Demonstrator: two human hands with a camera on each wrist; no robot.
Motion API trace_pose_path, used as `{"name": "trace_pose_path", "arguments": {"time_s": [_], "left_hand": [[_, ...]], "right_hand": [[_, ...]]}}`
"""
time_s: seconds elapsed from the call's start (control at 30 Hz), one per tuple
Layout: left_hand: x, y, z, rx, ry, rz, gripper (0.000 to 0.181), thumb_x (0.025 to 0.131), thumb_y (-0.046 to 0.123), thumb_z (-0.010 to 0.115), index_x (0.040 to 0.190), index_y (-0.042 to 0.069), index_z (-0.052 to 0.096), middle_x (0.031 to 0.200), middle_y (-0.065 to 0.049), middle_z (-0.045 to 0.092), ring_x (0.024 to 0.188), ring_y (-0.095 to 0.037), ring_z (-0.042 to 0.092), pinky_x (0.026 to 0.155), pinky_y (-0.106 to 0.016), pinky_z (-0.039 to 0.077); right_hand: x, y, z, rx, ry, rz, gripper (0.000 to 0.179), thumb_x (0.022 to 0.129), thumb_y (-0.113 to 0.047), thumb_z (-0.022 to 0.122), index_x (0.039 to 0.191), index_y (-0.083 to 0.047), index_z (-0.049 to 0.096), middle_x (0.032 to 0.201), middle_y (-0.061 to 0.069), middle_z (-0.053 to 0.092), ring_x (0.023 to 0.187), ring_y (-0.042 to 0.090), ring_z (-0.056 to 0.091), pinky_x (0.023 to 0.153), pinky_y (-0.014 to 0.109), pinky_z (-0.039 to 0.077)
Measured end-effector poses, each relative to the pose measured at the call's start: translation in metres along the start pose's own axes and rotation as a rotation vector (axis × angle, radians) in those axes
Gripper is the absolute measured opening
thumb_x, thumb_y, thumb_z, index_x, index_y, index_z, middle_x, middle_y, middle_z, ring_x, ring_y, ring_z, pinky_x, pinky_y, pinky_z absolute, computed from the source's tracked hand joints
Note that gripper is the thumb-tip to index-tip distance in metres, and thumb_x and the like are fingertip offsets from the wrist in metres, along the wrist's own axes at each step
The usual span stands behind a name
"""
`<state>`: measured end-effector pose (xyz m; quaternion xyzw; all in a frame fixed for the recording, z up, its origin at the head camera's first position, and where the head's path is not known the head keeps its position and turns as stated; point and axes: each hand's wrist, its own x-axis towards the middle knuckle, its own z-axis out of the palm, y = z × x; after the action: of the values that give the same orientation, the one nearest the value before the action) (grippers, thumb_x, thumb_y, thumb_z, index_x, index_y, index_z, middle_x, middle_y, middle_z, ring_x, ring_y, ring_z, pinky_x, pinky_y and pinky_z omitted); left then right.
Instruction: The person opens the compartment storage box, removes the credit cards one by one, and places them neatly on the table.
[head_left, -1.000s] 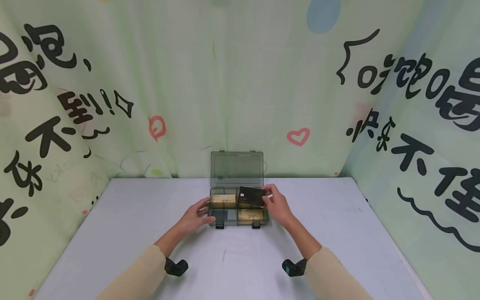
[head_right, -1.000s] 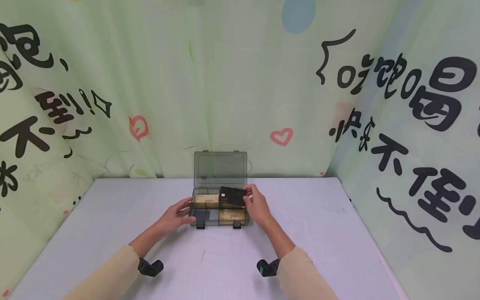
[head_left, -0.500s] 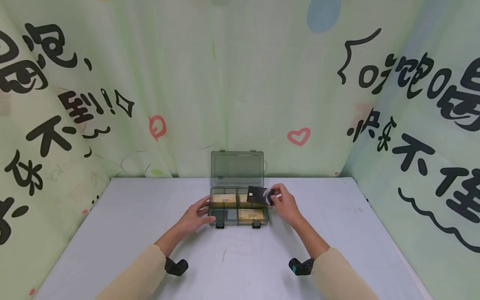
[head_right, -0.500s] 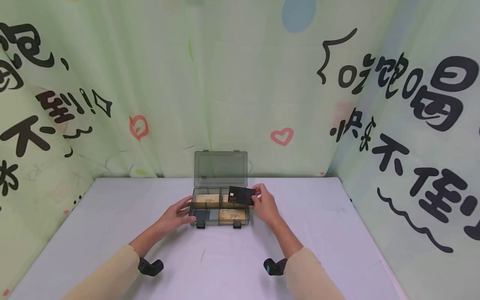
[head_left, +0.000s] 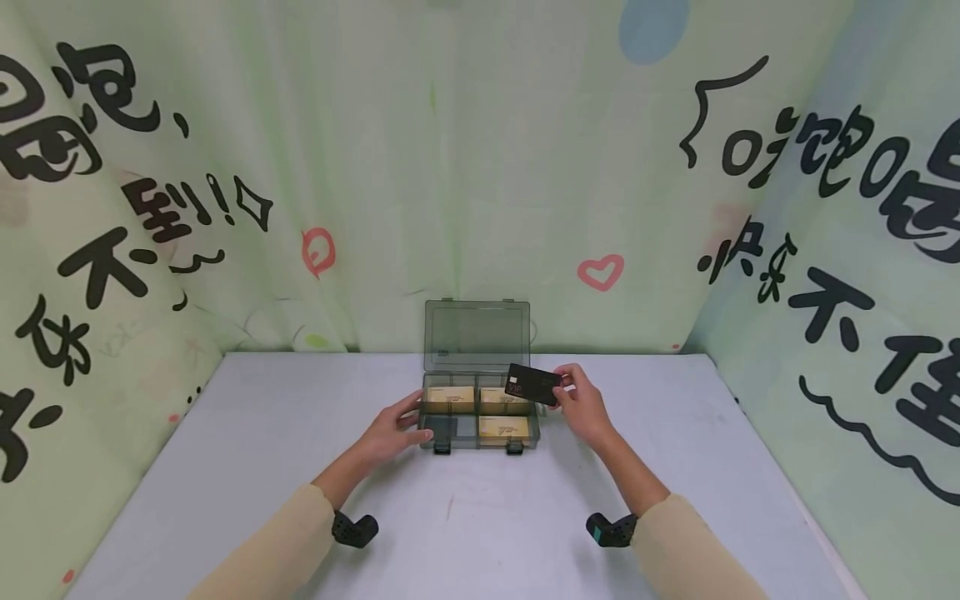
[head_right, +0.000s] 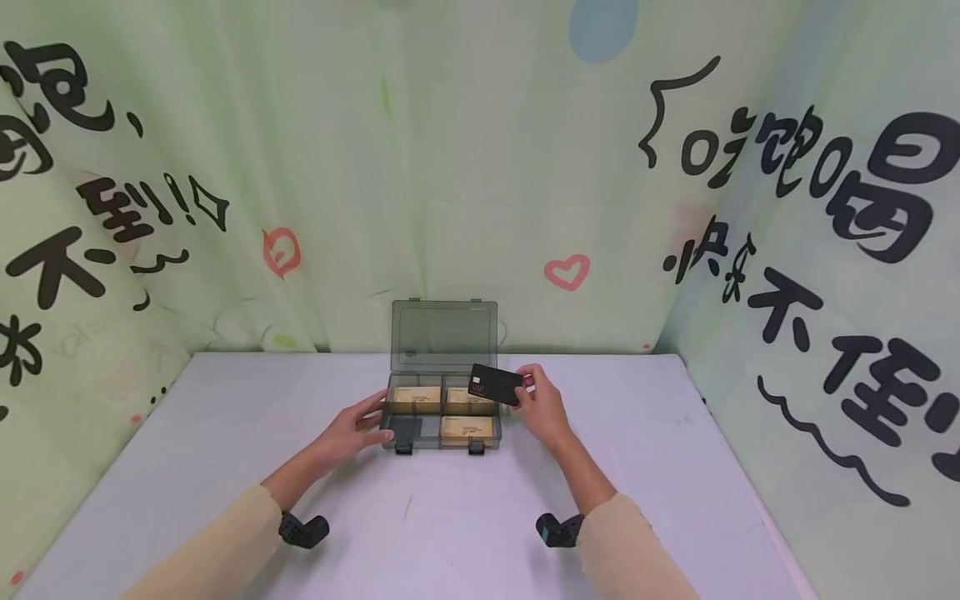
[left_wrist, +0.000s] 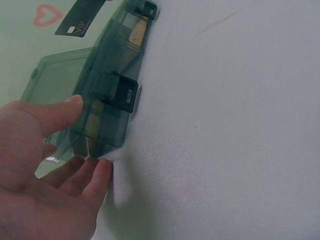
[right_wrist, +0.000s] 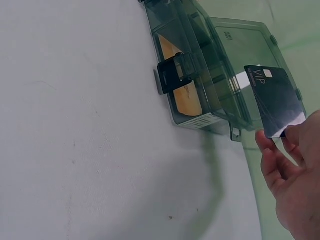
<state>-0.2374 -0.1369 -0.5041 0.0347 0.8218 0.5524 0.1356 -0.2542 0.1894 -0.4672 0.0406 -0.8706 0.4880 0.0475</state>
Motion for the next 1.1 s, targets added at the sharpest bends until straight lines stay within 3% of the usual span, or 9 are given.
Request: {"name": "trace_pose_path", "arguments": {"time_s": [0.4, 1.1], "left_hand": [[0.002, 0.000, 0.001, 0.021, 0.003, -0.008, 0.078, 0.087, 0.013, 0.072, 0.152, 0.025, 0.031, 0.153, -0.012, 0.040, 0.139, -0.037, 0.040, 0.108, -0.054, 0.040], [0.000, 0.001, 0.001, 0.007, 0.008, -0.002, 0.078, 0.087, 0.013, 0.072, 0.152, 0.026, 0.031, 0.153, -0.012, 0.039, 0.139, -0.037, 0.040, 0.107, -0.055, 0.041]], "right_hand": [[0.002, 0.008, -0.007, 0.011, 0.038, 0.009, 0.024, 0.097, 0.001, 0.049, 0.120, -0.003, 0.048, 0.103, 0.020, 0.055, 0.077, 0.025, 0.067, 0.064, 0.020, 0.049], [0.006, 0.022, -0.026, -0.071, 0.102, 0.028, 0.024, 0.097, 0.001, 0.049, 0.120, -0.004, 0.050, 0.101, 0.022, 0.058, 0.075, 0.024, 0.067, 0.061, 0.022, 0.048]]}}
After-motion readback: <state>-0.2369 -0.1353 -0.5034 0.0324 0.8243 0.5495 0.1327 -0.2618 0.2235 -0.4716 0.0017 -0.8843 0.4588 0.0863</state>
